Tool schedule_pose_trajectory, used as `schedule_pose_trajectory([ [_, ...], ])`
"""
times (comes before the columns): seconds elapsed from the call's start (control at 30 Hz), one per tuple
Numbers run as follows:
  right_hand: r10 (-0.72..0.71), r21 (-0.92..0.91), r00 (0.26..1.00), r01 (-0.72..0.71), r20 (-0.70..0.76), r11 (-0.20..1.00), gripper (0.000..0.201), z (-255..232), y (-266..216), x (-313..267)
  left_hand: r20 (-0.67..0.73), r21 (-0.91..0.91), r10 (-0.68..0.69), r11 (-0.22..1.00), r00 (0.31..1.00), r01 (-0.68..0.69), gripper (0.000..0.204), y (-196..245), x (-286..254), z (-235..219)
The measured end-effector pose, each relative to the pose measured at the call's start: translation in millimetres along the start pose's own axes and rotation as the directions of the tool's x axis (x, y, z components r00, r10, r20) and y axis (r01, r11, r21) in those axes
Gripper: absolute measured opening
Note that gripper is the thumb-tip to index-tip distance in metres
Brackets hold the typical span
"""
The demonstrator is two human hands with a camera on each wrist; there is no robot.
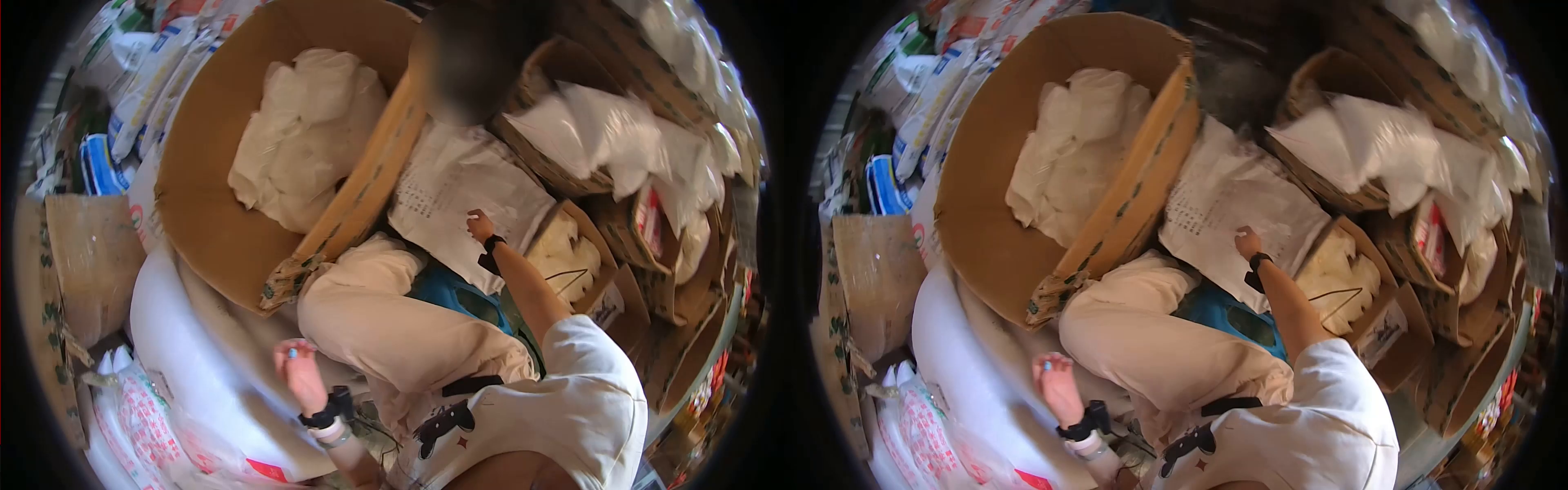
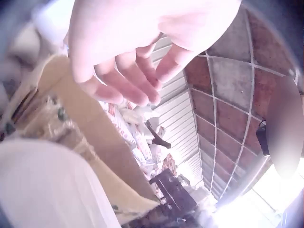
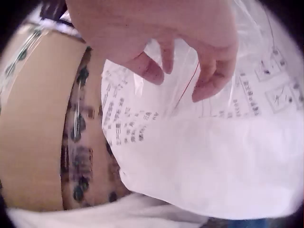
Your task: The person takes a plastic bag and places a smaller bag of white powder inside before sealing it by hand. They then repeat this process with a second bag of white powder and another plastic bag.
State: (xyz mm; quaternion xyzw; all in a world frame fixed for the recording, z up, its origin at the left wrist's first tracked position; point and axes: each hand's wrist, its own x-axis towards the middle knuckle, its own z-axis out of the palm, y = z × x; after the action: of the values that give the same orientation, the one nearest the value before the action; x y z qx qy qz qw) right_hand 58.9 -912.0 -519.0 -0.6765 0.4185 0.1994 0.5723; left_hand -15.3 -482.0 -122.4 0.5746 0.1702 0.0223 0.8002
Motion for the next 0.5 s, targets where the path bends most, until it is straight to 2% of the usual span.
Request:
schedule_pose_trajectory([
  [0.03,0.069,0.070,0.995,-0.074,0.069,0.995,0.047,12.6,-5.1,8.7,-0.042,0.107,0.054,0.993,0.998,-0.050,0.028,13.7,7.7,-10.9],
  [0.07,0.164,0.227,0.977,-0.192,0.137,0.955,0.057,21.3,-8.7,16.8,-0.057,0.159,0.099,0.983,0.993,-0.089,0.027,30.2,15.7,-13.3],
  [0.1,0.176,0.367,0.971,-0.224,0.160,0.903,0.056,26.9,-10.6,24.0,-0.154,0.175,0.136,0.979,0.979,-0.109,0.019,41.8,24.4,-17.5],
  [0.17,0.200,0.622,0.957,-0.288,0.209,0.729,0.054,34.1,2.4,51.8,-0.172,0.218,0.154,0.969,0.973,-0.115,0.018,64.8,37.0,-25.2],
  [0.2,0.220,0.657,0.959,-0.284,0.180,0.698,0.045,35.8,0.3,56.8,-0.180,0.223,0.169,0.967,0.969,-0.127,0.018,71.7,41.5,-28.0],
  [0.3,0.260,0.761,0.954,-0.279,0.149,0.586,0.038,35.0,-0.3,73.7,-0.201,0.239,0.198,0.960,0.959,-0.148,0.017,83.4,49.1,-32.4],
  [0.4,0.266,0.801,0.961,-0.214,0.072,0.559,0.030,25.8,-2.2,92.5,-0.220,0.266,0.212,0.952,0.952,-0.150,0.016,85.3,55.0,-32.4],
  [0.5,0.226,0.689,0.973,-0.129,-0.051,0.713,0.029,8.9,-34.1,75.2,-0.220,0.294,0.214,0.945,0.952,-0.144,0.015,85.4,58.0,-30.6],
])
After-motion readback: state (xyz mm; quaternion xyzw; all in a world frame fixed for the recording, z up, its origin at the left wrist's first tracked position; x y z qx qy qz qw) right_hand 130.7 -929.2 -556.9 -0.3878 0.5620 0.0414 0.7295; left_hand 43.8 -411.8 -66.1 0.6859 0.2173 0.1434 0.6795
